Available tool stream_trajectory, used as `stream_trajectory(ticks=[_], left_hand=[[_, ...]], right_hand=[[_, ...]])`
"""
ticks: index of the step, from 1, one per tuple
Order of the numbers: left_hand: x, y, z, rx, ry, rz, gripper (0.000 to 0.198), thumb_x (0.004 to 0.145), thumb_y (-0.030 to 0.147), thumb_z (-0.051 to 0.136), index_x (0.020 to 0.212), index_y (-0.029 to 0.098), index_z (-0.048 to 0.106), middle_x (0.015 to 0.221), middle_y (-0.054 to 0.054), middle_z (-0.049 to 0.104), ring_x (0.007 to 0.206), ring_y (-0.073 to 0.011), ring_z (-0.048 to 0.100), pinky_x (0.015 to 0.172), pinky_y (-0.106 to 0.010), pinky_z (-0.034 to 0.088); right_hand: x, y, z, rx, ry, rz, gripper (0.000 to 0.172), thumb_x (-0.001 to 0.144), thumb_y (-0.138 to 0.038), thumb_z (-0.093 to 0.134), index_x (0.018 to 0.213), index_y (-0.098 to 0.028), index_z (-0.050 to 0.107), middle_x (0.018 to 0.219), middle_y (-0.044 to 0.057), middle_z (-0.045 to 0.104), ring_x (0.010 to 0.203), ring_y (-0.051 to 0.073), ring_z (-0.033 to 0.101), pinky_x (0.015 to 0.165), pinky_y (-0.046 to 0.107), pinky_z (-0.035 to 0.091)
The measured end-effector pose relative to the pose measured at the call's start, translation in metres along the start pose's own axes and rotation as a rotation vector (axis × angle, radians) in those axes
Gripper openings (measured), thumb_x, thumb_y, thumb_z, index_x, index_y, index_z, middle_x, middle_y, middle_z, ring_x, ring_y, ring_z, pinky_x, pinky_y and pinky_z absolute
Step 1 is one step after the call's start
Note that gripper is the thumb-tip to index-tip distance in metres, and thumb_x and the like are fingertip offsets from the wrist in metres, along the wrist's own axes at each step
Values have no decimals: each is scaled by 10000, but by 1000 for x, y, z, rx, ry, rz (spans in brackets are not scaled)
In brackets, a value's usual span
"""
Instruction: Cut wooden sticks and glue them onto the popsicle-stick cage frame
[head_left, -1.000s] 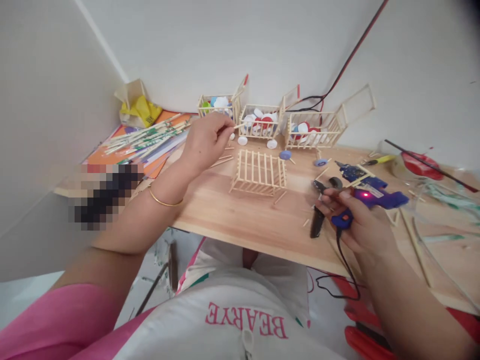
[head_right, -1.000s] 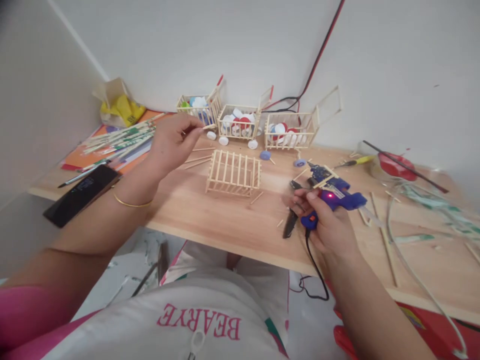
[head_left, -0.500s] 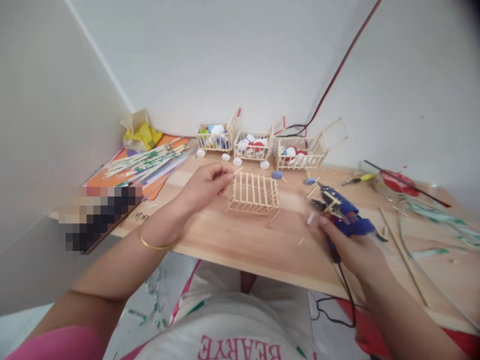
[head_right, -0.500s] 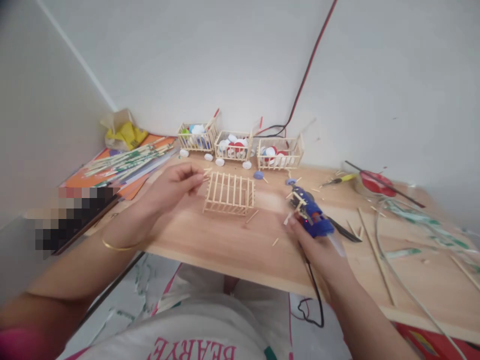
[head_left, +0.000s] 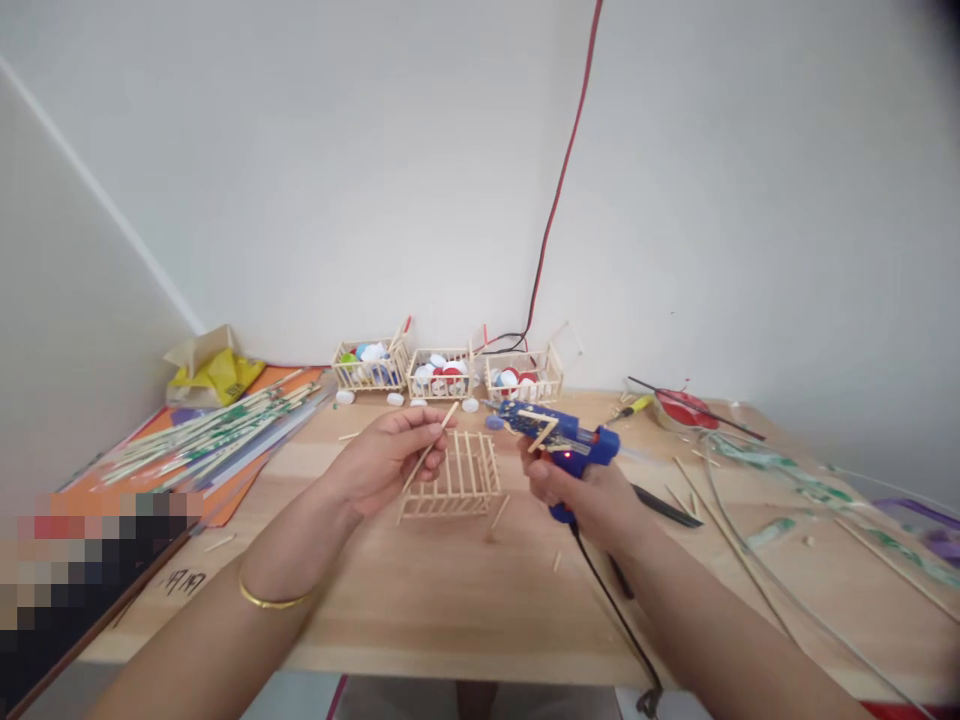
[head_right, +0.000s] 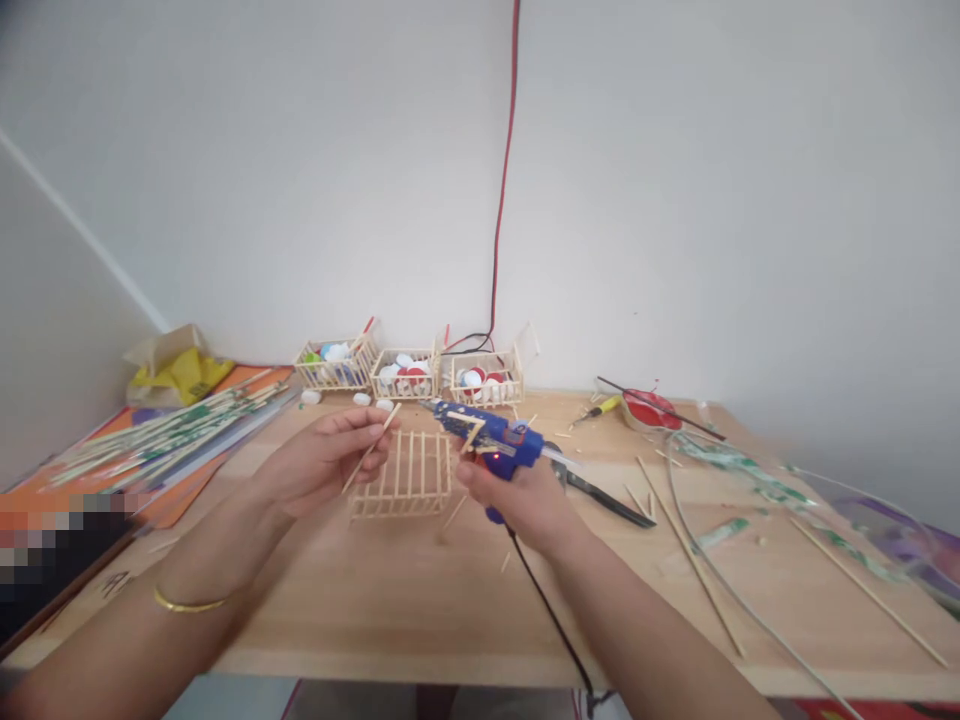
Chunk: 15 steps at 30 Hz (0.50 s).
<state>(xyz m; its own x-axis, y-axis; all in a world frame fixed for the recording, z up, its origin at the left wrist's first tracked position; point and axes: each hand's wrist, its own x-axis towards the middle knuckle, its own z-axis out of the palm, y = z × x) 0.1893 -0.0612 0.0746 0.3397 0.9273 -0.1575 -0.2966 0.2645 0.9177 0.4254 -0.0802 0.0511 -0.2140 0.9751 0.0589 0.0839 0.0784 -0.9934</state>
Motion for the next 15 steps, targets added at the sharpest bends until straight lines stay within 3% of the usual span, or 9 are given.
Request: stream_trajectory(ticks=[5,9,12,15], left_hand=[[6,-6,0,42,43,62,253,687,308,767,840,144,649,650,19,575,502,-64,489,481,-193,356],[4,-15,-6,105,106,81,241,692,346,762,798,156,658,629,12,601,493,-72,491,481,-201,361],[1,-18,-8,190,150,124,204,725,359,731,806,181,673,615,17,601,480,-77,475,460,-202,343],[-2,-19,-7,351,189,223,158,748,347,707,816,204,699,615,20,595,506,-90,483,474,-210,348]], right_hand=[[7,10,16,-250,45,-25,299,686,-451,711,809,-194,619,645,-3,583,541,128,511,492,257,435],[5,22,19,-248,55,-121,259,703,-399,689,862,-232,572,615,-32,537,520,125,480,497,259,430],[3,21,17,-288,75,-179,205,715,-353,672,788,-235,522,626,-41,523,520,118,469,496,251,416],[1,16,16,-350,3,-202,185,717,-279,656,720,-227,479,633,-43,507,540,121,470,515,253,411]])
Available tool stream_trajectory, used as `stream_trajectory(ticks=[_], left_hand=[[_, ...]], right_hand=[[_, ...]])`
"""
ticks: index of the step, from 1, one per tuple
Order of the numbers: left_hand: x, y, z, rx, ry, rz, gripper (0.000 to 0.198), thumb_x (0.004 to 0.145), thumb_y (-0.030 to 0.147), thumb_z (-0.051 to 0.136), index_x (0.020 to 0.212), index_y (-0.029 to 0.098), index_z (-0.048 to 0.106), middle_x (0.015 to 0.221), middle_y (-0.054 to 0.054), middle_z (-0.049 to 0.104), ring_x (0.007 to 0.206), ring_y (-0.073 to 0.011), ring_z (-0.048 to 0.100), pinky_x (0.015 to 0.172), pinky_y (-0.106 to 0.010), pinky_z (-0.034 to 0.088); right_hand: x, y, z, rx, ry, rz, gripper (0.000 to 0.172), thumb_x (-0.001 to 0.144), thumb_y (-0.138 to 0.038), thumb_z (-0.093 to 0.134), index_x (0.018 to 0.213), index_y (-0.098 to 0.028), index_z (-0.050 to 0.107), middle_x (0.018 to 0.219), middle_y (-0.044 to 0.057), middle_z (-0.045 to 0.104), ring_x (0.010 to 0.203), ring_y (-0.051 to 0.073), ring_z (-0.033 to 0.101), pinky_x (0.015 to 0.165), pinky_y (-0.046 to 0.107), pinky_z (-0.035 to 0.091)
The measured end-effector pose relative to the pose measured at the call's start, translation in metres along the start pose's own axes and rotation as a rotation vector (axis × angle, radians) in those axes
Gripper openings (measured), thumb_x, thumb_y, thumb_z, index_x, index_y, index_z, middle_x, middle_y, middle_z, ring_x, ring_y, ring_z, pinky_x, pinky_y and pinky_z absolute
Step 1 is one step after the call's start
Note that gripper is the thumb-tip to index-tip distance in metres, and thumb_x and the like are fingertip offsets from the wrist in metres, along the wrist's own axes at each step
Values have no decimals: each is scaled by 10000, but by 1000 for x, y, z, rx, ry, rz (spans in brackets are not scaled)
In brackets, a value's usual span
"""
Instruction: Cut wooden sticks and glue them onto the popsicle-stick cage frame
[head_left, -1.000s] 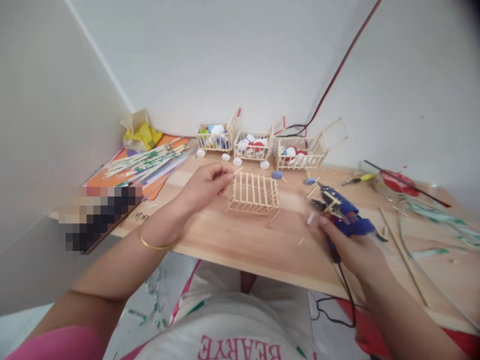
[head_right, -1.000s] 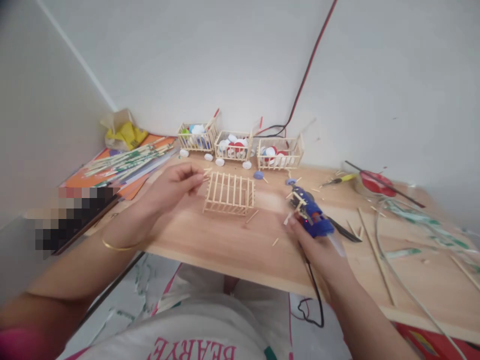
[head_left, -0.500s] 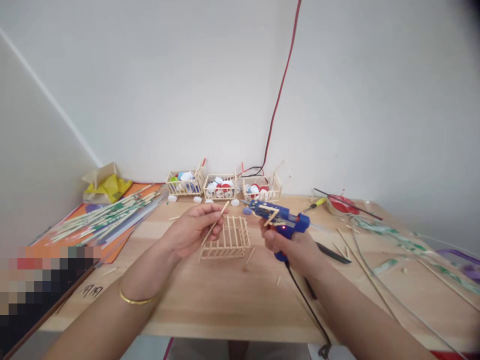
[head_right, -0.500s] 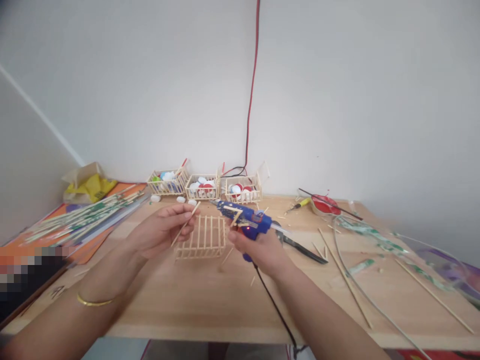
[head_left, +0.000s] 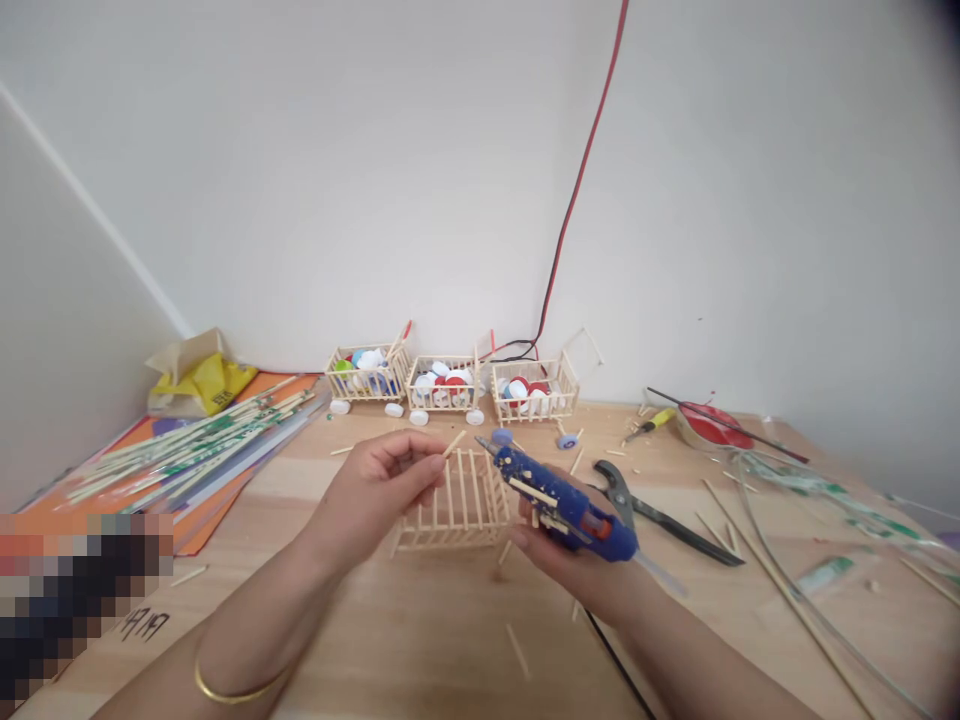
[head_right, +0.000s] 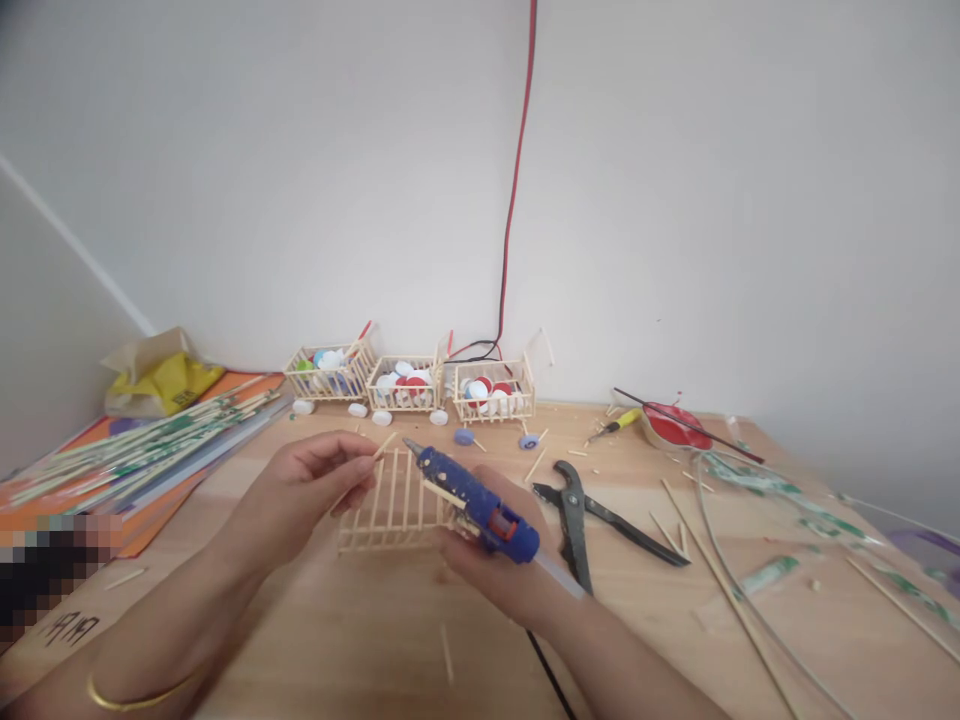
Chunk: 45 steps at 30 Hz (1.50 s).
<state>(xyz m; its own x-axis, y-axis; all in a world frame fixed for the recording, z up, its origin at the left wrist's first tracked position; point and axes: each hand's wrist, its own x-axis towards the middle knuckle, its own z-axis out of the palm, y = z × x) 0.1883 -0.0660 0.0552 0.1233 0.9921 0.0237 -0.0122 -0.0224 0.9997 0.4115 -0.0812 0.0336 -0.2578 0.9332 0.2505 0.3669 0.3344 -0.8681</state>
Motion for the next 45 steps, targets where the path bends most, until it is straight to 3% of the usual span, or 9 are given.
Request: stream_trajectory(ticks=[10,45], left_hand=[[0,-3,3,158,61,138,127,720,303,721,799,203,714,640,13,621,569,-108,499,531,-220,371],[-4,-3,4,102,21,120,132,734,278,725,812,173,704,618,24,588,537,-64,443,494,-177,323]], right_hand=[[0,-3,0,-88,-73,-31,208,716,-232,617,647,-224,421,602,-42,487,541,116,457,497,229,379],[4,1,1,-174,-54,43,264,741,-377,608,622,-215,436,588,-15,524,535,134,496,506,256,400]])
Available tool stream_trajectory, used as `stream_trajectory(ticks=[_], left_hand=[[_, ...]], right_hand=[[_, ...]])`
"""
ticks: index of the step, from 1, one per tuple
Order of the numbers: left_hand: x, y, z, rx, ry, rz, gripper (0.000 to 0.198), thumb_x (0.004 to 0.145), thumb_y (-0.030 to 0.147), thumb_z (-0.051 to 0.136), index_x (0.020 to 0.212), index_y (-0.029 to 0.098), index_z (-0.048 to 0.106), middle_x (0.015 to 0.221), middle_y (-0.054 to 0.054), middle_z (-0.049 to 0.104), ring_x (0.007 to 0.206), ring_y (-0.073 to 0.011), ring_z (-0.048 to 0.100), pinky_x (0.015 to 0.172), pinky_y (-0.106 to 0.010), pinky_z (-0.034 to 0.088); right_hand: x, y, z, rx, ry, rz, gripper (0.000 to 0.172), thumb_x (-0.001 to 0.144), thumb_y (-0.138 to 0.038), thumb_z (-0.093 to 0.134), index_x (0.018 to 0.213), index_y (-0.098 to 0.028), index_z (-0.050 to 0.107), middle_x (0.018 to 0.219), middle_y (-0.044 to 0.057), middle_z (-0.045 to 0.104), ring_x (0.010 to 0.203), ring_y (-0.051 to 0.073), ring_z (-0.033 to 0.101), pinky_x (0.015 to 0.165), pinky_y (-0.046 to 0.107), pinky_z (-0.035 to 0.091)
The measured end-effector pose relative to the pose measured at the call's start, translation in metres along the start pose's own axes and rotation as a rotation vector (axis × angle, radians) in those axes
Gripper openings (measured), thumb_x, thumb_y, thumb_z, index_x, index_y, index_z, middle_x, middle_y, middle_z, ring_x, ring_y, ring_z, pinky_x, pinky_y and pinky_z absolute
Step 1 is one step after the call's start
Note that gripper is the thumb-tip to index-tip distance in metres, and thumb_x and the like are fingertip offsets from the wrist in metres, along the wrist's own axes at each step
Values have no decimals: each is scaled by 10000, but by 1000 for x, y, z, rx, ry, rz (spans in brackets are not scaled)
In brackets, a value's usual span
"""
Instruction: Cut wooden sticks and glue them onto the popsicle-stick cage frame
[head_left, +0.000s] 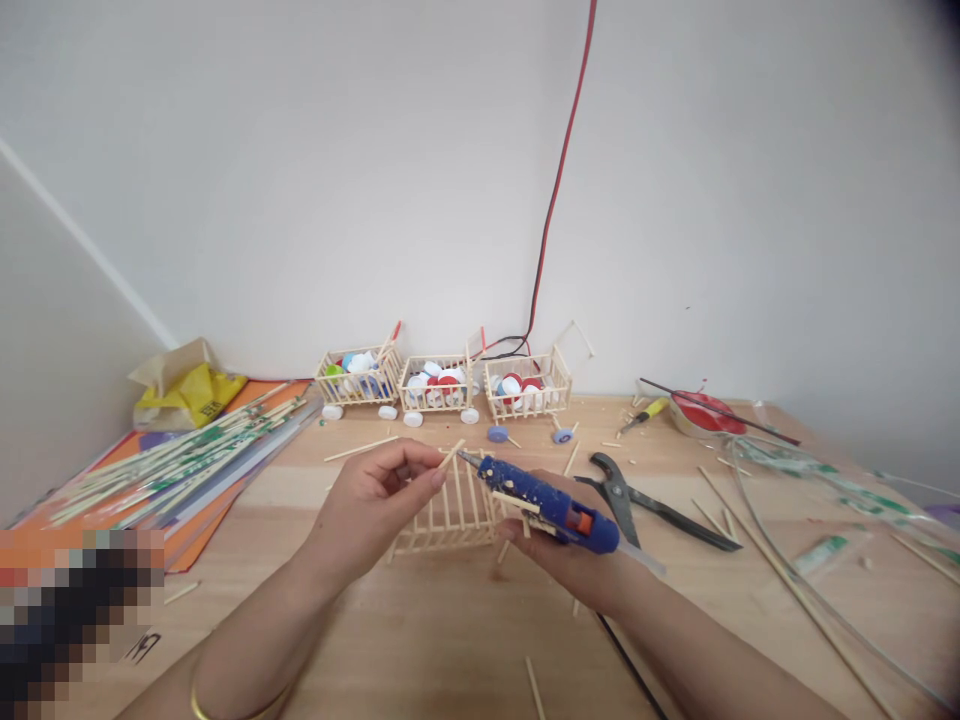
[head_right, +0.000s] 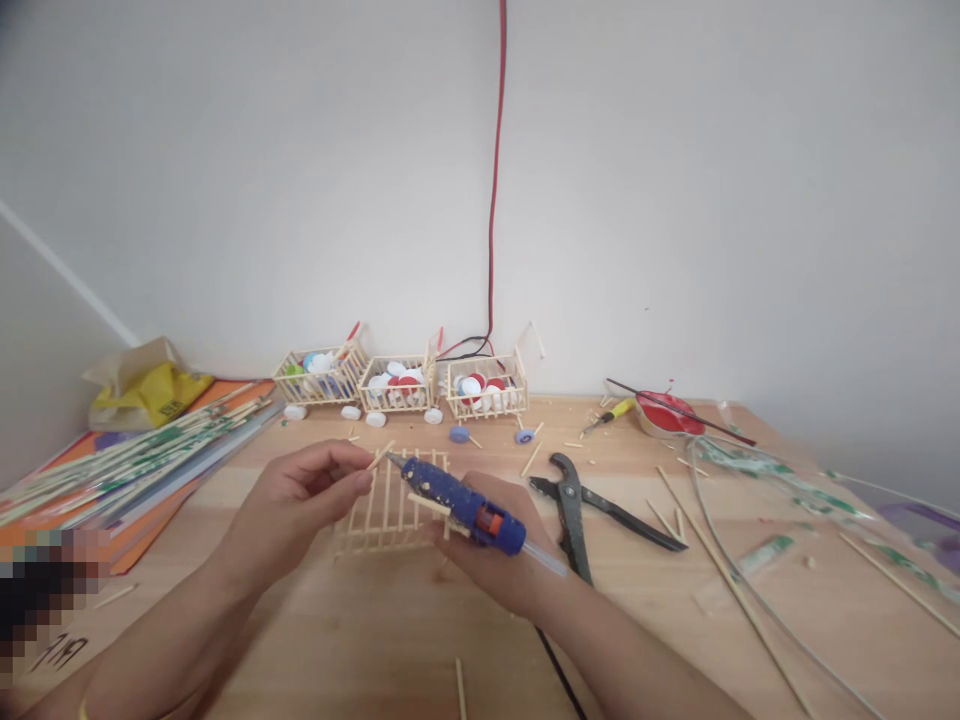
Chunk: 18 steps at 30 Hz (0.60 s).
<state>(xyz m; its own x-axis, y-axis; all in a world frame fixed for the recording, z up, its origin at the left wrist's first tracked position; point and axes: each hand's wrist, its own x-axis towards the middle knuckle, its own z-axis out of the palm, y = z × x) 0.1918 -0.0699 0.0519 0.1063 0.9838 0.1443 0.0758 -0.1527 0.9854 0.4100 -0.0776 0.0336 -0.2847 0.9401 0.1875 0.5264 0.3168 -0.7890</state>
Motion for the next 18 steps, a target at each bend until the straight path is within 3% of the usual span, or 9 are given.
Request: stream_trajectory(ticks=[8,18], left_hand=[[0,0,1,-32,-8,-20,126,726,271,734,799,174,699,610,33,578,522,-49,419,475,-162,310],[1,-3,-3,-230,-9,-166,243,707,350,755,782,162,622,550,62,494,447,-38,386,428,-158,286]], right_hand=[[0,0,1,15,20,1,255,751,-384,604,634,-210,459,601,-13,541,555,135,503,513,251,406],[2,-3,-2,-27,80,-17,203,744,-369,606,685,-211,494,601,-23,520,552,143,516,539,268,420]])
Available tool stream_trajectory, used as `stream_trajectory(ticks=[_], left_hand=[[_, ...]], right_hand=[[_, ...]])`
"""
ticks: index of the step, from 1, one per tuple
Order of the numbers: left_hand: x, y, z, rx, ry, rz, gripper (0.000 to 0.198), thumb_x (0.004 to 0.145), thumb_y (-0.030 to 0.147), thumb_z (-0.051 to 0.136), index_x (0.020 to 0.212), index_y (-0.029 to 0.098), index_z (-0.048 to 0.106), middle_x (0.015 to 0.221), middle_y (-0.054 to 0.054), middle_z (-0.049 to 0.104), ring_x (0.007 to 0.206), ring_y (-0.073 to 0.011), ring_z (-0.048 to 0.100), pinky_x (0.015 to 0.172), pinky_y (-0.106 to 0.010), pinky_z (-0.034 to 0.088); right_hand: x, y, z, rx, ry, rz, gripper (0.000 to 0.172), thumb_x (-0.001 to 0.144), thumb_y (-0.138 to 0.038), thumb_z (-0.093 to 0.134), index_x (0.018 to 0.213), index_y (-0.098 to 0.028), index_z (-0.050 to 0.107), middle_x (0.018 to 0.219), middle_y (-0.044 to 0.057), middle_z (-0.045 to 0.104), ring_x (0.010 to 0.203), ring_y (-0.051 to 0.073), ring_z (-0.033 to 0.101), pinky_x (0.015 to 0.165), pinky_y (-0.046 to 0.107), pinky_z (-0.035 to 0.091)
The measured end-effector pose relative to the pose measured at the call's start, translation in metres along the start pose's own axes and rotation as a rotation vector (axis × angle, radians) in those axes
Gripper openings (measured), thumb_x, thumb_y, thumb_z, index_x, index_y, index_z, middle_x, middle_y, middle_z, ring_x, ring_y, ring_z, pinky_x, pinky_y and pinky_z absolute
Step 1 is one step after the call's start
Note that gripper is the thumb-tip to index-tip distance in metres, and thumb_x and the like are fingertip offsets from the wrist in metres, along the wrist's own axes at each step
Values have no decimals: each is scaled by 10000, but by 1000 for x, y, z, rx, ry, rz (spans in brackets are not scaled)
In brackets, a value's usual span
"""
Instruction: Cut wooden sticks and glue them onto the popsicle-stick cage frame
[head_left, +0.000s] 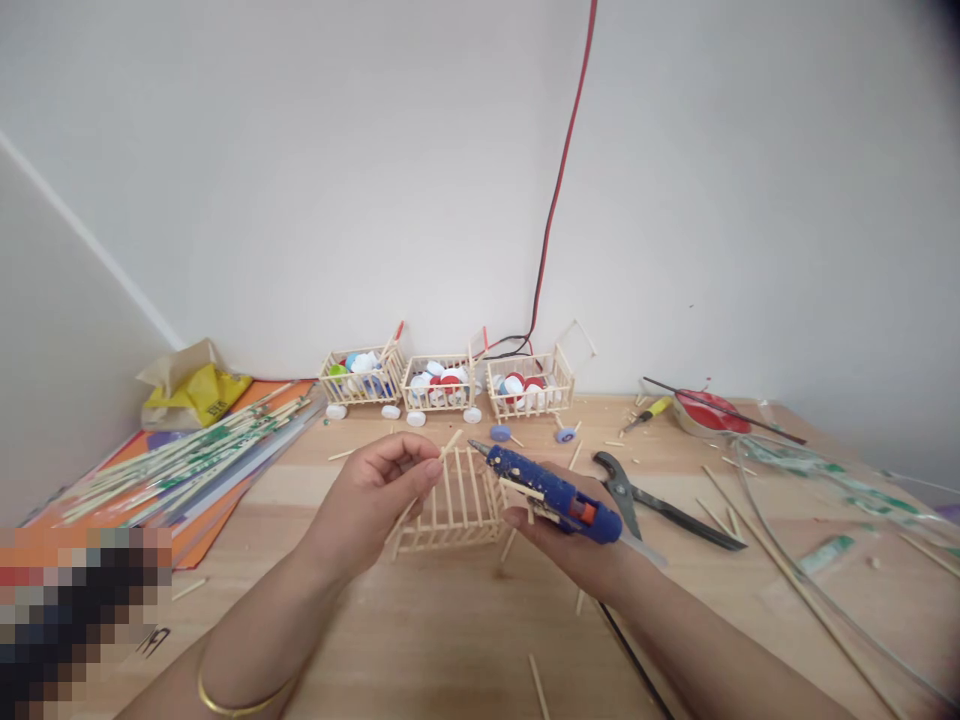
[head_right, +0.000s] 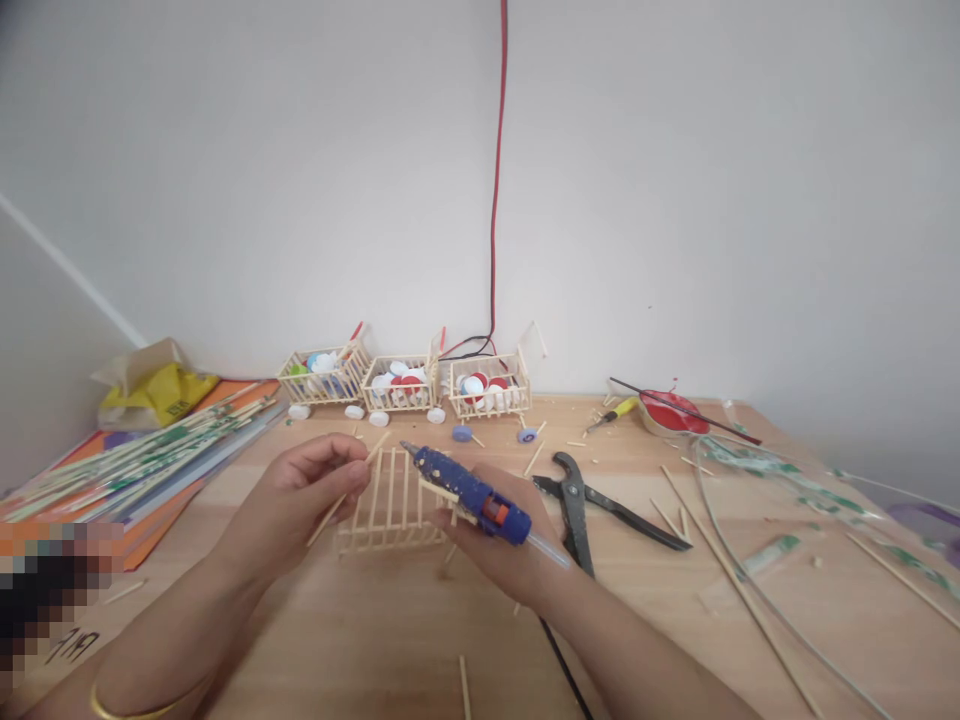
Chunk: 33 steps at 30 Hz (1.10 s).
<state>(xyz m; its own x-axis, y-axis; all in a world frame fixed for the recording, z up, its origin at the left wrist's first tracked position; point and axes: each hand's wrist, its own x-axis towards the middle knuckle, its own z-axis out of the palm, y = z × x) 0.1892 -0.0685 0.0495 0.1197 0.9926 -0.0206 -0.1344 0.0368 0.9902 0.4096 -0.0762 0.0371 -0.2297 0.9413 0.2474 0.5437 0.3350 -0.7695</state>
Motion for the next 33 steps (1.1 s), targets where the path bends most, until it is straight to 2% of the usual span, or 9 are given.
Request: stream_trajectory(ticks=[4,10,14,20,27,33], left_hand=[[1,4,1,-32,0,-12,257,684,347,770,749,155,613,560,53,503,463,-45,388,438,-166,293],[-1,2,0,45,23,22,249,694,348,765,769,156,625,590,52,512,491,-47,394,463,-163,303],[-1,-1,0,77,25,38,232,705,339,760,774,163,625,618,50,518,525,-51,406,484,-161,307],[-1,1,3,99,22,60,223,695,330,761,766,159,638,614,44,520,527,-60,400,482,-171,292],[-2,4,4,3,19,-2,264,638,329,800,750,148,643,635,25,574,542,-64,454,499,-169,326],[1,6,1,-111,11,-66,282,628,331,813,719,143,623,581,42,552,467,-44,432,443,-161,312]], right_hand=[[-3,2,1,-9,1,-29,237,761,-396,589,662,-218,468,602,-15,531,561,148,526,547,272,425],[-3,8,0,-64,-72,-68,274,784,-400,608,658,-218,446,606,-17,543,556,137,524,511,245,401],[-4,8,0,-41,-75,-93,284,788,-399,610,661,-213,437,623,-21,541,561,129,524,524,244,407],[-6,6,0,-48,-99,-65,295,789,-403,608,654,-214,426,604,-29,527,539,120,505,505,238,398],[-4,0,2,-12,-46,-48,235,765,-347,610,650,-208,459,594,-29,522,531,118,490,502,235,393],[-2,1,2,-1,12,-10,154,748,-343,612,753,-207,541,649,-20,557,564,132,520,534,253,413]])
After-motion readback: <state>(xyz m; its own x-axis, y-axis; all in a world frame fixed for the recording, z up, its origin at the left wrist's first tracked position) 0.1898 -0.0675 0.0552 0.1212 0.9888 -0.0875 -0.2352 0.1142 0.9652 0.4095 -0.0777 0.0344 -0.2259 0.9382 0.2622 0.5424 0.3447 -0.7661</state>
